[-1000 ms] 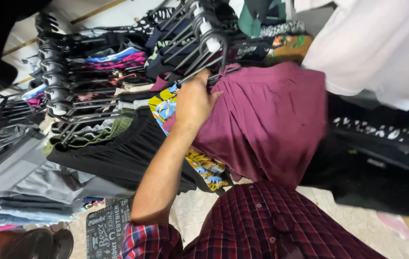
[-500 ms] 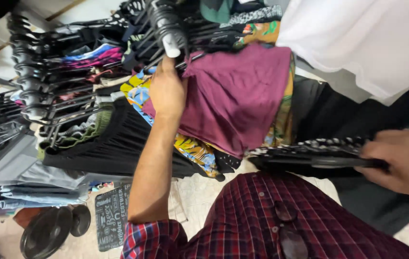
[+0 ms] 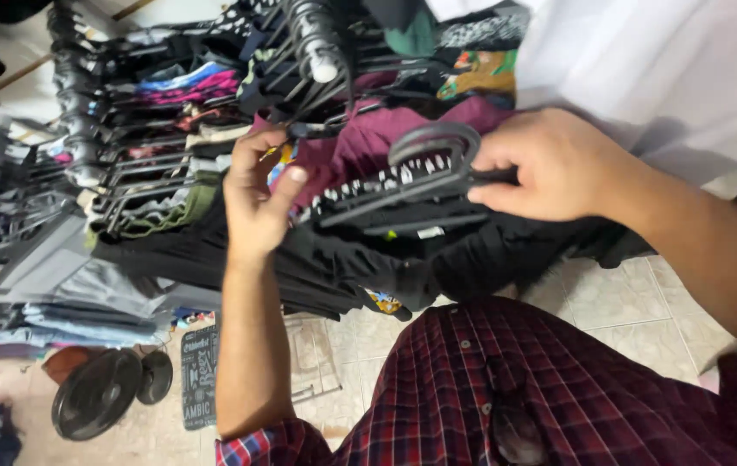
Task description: The person organizes a pile of clothes by sorting through them and hanging them on a metal clothing rack. They handle various garments, including a maroon shirt and a patterned top, placing them on hangers and arranging them on the rack.
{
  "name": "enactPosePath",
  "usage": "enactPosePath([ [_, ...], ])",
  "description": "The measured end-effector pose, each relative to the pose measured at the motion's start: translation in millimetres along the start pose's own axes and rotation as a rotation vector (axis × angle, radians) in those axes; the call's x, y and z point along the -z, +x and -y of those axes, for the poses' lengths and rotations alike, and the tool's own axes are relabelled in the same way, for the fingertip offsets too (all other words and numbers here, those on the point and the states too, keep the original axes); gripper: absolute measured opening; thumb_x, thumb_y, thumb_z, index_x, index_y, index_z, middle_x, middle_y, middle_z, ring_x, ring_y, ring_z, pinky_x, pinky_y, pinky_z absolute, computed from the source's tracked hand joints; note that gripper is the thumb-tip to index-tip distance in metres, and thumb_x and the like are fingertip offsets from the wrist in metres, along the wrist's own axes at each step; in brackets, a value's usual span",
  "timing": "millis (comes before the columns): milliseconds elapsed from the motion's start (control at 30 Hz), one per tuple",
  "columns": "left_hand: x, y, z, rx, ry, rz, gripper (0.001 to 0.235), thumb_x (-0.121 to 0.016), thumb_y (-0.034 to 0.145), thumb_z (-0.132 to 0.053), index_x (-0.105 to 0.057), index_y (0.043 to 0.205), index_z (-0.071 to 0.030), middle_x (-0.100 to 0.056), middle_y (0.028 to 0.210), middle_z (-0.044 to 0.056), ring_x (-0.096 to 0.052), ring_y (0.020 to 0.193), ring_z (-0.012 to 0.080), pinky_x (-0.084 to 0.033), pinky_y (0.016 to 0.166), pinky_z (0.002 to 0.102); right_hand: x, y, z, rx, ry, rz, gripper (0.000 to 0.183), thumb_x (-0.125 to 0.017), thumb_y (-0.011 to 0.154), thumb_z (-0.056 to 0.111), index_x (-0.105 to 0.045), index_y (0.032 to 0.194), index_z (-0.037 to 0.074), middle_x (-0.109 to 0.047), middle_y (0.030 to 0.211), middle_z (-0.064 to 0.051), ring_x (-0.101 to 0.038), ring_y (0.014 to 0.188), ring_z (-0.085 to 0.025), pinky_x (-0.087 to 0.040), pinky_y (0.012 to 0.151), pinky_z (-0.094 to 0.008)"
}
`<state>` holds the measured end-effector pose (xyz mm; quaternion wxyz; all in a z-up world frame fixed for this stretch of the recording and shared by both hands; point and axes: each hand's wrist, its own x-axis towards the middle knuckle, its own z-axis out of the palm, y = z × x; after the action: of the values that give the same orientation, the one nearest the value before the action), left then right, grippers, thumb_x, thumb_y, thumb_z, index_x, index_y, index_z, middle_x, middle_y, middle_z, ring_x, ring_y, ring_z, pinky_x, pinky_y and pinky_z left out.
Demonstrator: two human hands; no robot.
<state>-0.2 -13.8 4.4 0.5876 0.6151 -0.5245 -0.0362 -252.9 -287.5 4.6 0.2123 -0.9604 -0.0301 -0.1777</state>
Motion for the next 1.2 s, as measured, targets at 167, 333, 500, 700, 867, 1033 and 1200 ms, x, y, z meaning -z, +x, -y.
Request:
enactPosePath([
  [167,5.5,2.4,-50.6,-0.102,0.536,0.273,0.04,-0.071,0.098,-0.037,-0.065,0.12,-0.004,-0.068,0.114,0.013,-0.065,0.106,0.0281,-0.049,0.096,0.038,-3.7,47.6,13.9,-0.197,0.117,0.171,0.013,-0.08,0.086,0.028,-0.072,0.084,0.018,-0.072,0.069,0.006,-0.064,0.057,-0.011,-0.052,0.06,-0.028],
  [333,-6.1,1.1,-14.4,-0.104,0.999,0.37,0.033,-0.071,0.098,-0.033,-0.065,0.118,-0.006,-0.071,0.103,0.015,-0.067,0.091,0.0401,-0.053,0.073,0.052,-15.9,71.9,-0.5,-0.079,0.173,0.101,0.02,-0.086,0.085,0.027,-0.07,0.085,0.014,-0.068,0.068,0.004,-0.06,0.06,-0.012,-0.046,0.064,-0.029],
  [500,-0.2,0.8,-2.3,-0.117,0.967,0.239,0.023,-0.069,0.102,-0.033,-0.067,0.113,-0.012,-0.066,0.101,0.009,-0.065,0.09,0.0365,-0.054,0.058,0.054,-14.1,83.1,1.8,-0.147,0.155,0.15,0.021,-0.086,0.087,0.03,-0.073,0.091,0.014,-0.07,0.073,0.003,-0.062,0.063,-0.012,-0.045,0.065,-0.029],
  [700,5.3,6.3,0.0,-0.306,0.786,0.279,0.024,-0.069,0.105,-0.025,-0.068,0.113,-0.003,-0.065,0.099,0.014,-0.063,0.09,0.0366,-0.051,0.082,0.044,-4.5,83.6,15.9,-0.319,0.133,0.208,0.023,-0.086,0.089,0.036,-0.073,0.092,0.018,-0.07,0.08,0.006,-0.06,0.068,-0.012,-0.041,0.064,-0.031],
  [867,0.8,7.9,2.7,-0.339,0.755,0.271,0.022,-0.071,0.104,-0.022,-0.067,0.113,-0.003,-0.064,0.104,0.013,-0.063,0.094,0.036,-0.052,0.084,0.044,-3.1,80.0,16.2,-0.377,0.108,0.216,0.026,-0.084,0.089,0.043,-0.073,0.095,0.02,-0.066,0.079,0.007,-0.056,0.065,-0.012,-0.038,0.063,-0.031],
  [1033,-7.7,5.5,-8.2,-0.385,0.725,0.21,0.021,-0.067,0.107,-0.021,-0.064,0.117,-0.004,-0.063,0.108,0.012,-0.062,0.098,0.0345,-0.053,0.085,0.042,0.1,76.8,17.0,-0.389,0.151,0.187,0.023,-0.085,0.089,0.038,-0.074,0.09,0.018,-0.073,0.075,0.005,-0.059,0.064,-0.009,-0.041,0.065,-0.027],
  [1200,-15.0,-9.5,-10.6,-0.611,0.991,0.07,0.019,-0.066,0.104,-0.006,-0.061,0.123,-0.005,-0.059,0.125,0.017,-0.061,0.1,0.0362,-0.057,0.077,0.047,-3.1,73.2,-3.3,-0.174,0.199,0.245,0.02,-0.072,0.101,0.026,-0.078,0.086,0.014,-0.075,0.073,0.007,-0.063,0.067,-0.008,-0.046,0.073,-0.025],
])
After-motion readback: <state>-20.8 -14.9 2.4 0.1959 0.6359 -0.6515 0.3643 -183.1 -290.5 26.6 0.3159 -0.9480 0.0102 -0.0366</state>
